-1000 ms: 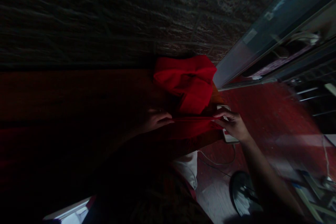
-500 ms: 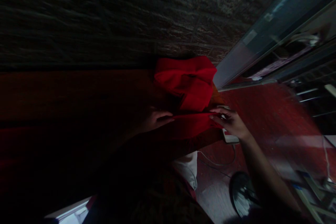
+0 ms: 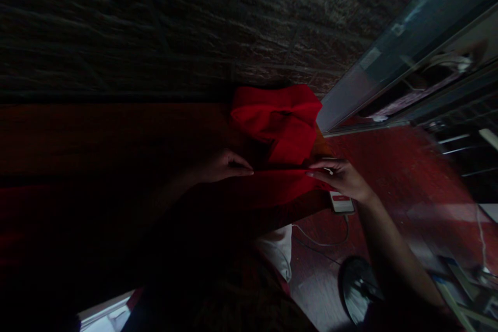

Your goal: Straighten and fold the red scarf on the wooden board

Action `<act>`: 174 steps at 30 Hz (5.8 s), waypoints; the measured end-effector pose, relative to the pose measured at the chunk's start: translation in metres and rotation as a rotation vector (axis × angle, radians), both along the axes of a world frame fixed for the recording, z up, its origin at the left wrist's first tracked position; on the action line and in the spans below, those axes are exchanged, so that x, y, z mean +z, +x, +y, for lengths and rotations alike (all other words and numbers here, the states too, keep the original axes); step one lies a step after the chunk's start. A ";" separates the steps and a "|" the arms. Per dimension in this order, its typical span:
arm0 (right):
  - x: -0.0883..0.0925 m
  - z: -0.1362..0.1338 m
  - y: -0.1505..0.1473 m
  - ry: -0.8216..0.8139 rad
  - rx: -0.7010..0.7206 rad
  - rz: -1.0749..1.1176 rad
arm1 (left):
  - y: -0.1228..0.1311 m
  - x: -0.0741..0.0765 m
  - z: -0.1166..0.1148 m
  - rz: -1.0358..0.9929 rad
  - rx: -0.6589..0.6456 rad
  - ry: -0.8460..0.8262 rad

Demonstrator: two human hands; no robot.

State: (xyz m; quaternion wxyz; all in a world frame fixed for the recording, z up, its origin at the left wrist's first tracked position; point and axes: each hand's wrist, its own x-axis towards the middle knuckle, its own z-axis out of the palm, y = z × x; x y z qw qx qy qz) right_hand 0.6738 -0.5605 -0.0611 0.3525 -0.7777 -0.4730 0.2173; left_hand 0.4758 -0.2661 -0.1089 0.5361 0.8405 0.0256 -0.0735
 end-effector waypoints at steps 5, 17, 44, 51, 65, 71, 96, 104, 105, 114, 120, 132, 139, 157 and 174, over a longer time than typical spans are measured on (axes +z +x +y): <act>0.005 0.000 0.002 -0.040 -0.036 0.104 | 0.001 0.003 0.002 0.058 0.013 -0.027; 0.002 0.002 0.003 -0.079 -0.097 0.185 | 0.001 0.007 0.002 0.137 0.090 -0.064; 0.007 -0.004 0.003 -0.100 -0.161 0.146 | -0.044 0.028 0.042 0.227 -0.025 0.133; 0.007 -0.004 0.009 -0.112 -0.184 0.221 | -0.048 0.024 0.048 0.176 0.025 0.206; -0.005 -0.008 0.009 -0.124 -0.143 0.172 | -0.059 0.029 0.058 0.287 0.016 0.292; 0.013 0.002 -0.006 -0.071 -0.055 -0.459 | -0.068 0.037 0.056 0.302 0.003 0.256; -0.044 0.166 -0.104 0.017 0.480 0.079 | -0.097 0.034 0.074 0.302 0.052 0.389; -0.047 0.167 -0.099 0.048 0.500 0.089 | -0.094 0.035 0.079 0.445 0.068 0.363; -0.048 0.167 -0.098 0.053 0.502 0.093 | -0.094 0.035 0.081 0.456 0.063 0.363; -0.048 0.164 -0.102 0.033 0.481 0.061 | -0.100 0.036 0.083 0.389 0.017 0.407; -0.046 0.162 -0.103 0.033 0.485 0.064 | -0.107 0.041 0.085 0.358 0.009 0.433; -0.045 0.161 -0.105 0.003 0.473 0.004 | -0.124 0.040 0.091 0.380 0.101 0.267; -0.043 0.162 -0.108 0.006 0.454 -0.025 | -0.127 0.035 0.089 0.327 0.108 0.266; -0.025 0.184 -0.137 -0.055 0.558 -0.141 | -0.145 0.030 0.084 0.143 0.125 0.284; -0.040 0.191 -0.140 0.081 0.518 -0.051 | -0.148 0.032 0.084 0.095 0.143 0.413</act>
